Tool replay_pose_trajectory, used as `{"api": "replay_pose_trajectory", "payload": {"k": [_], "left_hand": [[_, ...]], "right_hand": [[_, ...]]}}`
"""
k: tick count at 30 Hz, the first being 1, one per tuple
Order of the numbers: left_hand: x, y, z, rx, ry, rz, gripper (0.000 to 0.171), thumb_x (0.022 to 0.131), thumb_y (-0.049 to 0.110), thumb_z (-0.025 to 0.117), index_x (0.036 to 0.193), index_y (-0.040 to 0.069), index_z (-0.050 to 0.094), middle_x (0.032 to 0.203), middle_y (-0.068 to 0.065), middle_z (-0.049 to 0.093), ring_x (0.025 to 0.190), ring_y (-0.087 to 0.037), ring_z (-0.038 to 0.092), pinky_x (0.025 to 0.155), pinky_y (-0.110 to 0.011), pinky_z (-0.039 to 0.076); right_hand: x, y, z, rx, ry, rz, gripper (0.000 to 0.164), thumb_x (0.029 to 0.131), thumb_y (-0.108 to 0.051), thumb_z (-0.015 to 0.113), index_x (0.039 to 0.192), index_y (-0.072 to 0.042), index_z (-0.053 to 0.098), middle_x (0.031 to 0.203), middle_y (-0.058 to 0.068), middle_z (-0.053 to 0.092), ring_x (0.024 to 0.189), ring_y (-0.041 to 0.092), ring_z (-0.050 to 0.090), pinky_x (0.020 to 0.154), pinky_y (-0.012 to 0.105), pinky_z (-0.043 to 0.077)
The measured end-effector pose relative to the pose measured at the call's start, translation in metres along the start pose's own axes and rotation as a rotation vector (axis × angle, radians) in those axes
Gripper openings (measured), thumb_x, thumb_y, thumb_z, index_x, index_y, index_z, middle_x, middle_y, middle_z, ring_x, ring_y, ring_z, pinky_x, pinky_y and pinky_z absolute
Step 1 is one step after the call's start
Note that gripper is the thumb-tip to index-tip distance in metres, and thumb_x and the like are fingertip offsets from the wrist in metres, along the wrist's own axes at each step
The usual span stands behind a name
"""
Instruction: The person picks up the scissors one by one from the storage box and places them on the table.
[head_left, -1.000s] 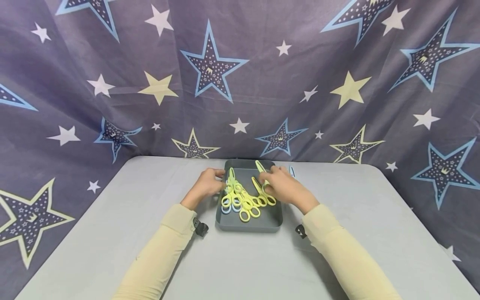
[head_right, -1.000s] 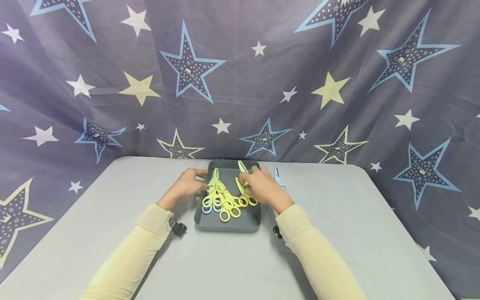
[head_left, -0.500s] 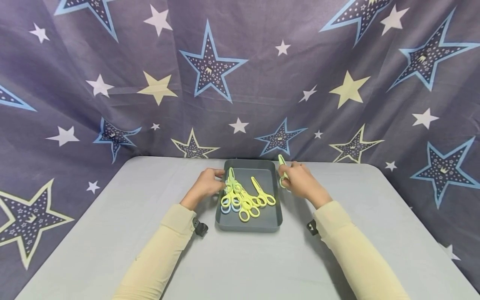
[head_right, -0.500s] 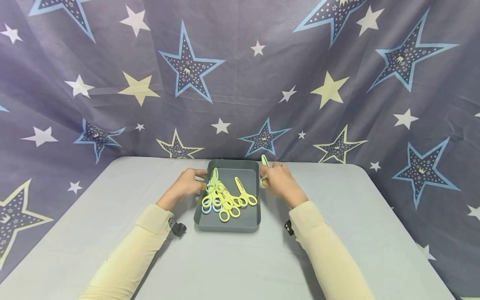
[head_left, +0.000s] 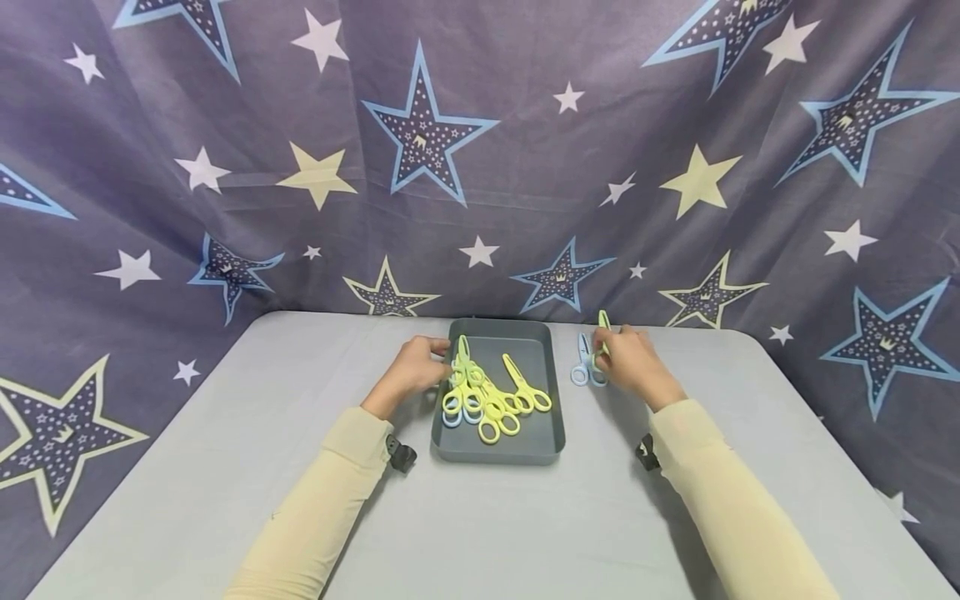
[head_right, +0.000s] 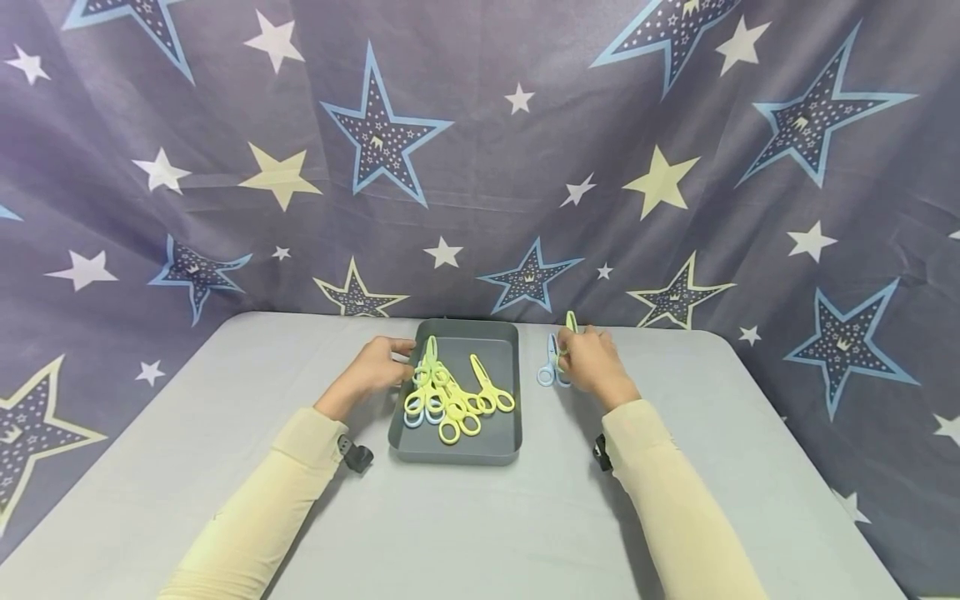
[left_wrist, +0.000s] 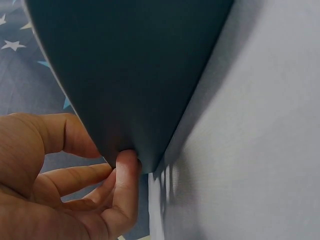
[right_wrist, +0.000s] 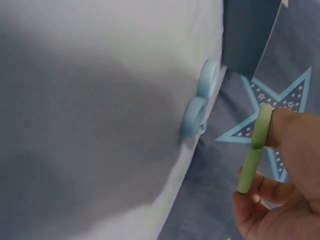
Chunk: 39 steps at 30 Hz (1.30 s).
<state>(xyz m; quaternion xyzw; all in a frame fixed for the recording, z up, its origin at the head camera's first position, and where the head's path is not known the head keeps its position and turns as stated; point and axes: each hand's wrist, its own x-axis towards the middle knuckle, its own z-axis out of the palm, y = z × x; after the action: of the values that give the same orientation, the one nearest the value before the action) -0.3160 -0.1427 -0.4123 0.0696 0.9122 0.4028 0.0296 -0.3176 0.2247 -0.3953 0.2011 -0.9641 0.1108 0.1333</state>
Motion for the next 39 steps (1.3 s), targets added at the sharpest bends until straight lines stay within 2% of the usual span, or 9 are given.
{"api": "replay_pose_trajectory", "payload": {"k": [6, 10, 19, 28, 39], "left_hand": [[0.000, 0.000, 0.000, -0.013, -0.005, -0.014, 0.063, 0.081, 0.007, 0.067, 0.142, -0.003, 0.057, 0.131, -0.021, 0.065, 0.130, -0.039, 0.054, 0.110, -0.051, 0.044], [0.000, 0.000, 0.001, -0.018, -0.008, -0.026, 0.064, 0.081, 0.006, 0.067, 0.143, -0.003, 0.057, 0.132, -0.020, 0.064, 0.130, -0.039, 0.054, 0.109, -0.051, 0.044], [0.000, -0.001, 0.001, -0.026, -0.002, -0.029, 0.063, 0.081, 0.007, 0.067, 0.143, -0.002, 0.057, 0.132, -0.020, 0.064, 0.131, -0.038, 0.054, 0.109, -0.051, 0.044], [0.000, -0.001, 0.001, -0.016, -0.004, -0.024, 0.063, 0.081, 0.007, 0.067, 0.143, -0.002, 0.057, 0.133, -0.020, 0.064, 0.131, -0.039, 0.053, 0.109, -0.051, 0.044], [0.001, -0.001, 0.002, -0.012, 0.004, -0.016, 0.063, 0.081, 0.007, 0.068, 0.142, -0.003, 0.057, 0.132, -0.021, 0.065, 0.131, -0.039, 0.054, 0.110, -0.051, 0.043]], "right_hand": [[-0.004, 0.012, 0.002, -0.011, -0.045, 0.054, 0.008, 0.087, -0.008, 0.064, 0.095, -0.006, 0.064, 0.084, 0.017, 0.066, 0.088, 0.041, 0.059, 0.082, 0.060, 0.044], [-0.006, 0.021, 0.005, -0.013, -0.098, 0.066, 0.008, 0.089, -0.009, 0.066, 0.096, -0.006, 0.065, 0.086, 0.016, 0.066, 0.088, 0.040, 0.059, 0.081, 0.059, 0.045], [-0.009, 0.034, 0.010, 0.014, -0.208, 0.139, 0.013, 0.091, -0.010, 0.067, 0.103, -0.006, 0.067, 0.102, 0.024, 0.066, 0.093, 0.045, 0.057, 0.082, 0.060, 0.048], [-0.008, 0.040, 0.014, 0.048, -0.229, 0.176, 0.012, 0.092, -0.010, 0.067, 0.104, -0.006, 0.067, 0.105, 0.022, 0.068, 0.099, 0.044, 0.058, 0.088, 0.061, 0.045], [-0.007, 0.042, 0.019, 0.062, -0.226, 0.155, 0.013, 0.092, -0.003, 0.064, 0.104, -0.003, 0.069, 0.103, 0.020, 0.071, 0.107, 0.046, 0.060, 0.099, 0.063, 0.041]]}}
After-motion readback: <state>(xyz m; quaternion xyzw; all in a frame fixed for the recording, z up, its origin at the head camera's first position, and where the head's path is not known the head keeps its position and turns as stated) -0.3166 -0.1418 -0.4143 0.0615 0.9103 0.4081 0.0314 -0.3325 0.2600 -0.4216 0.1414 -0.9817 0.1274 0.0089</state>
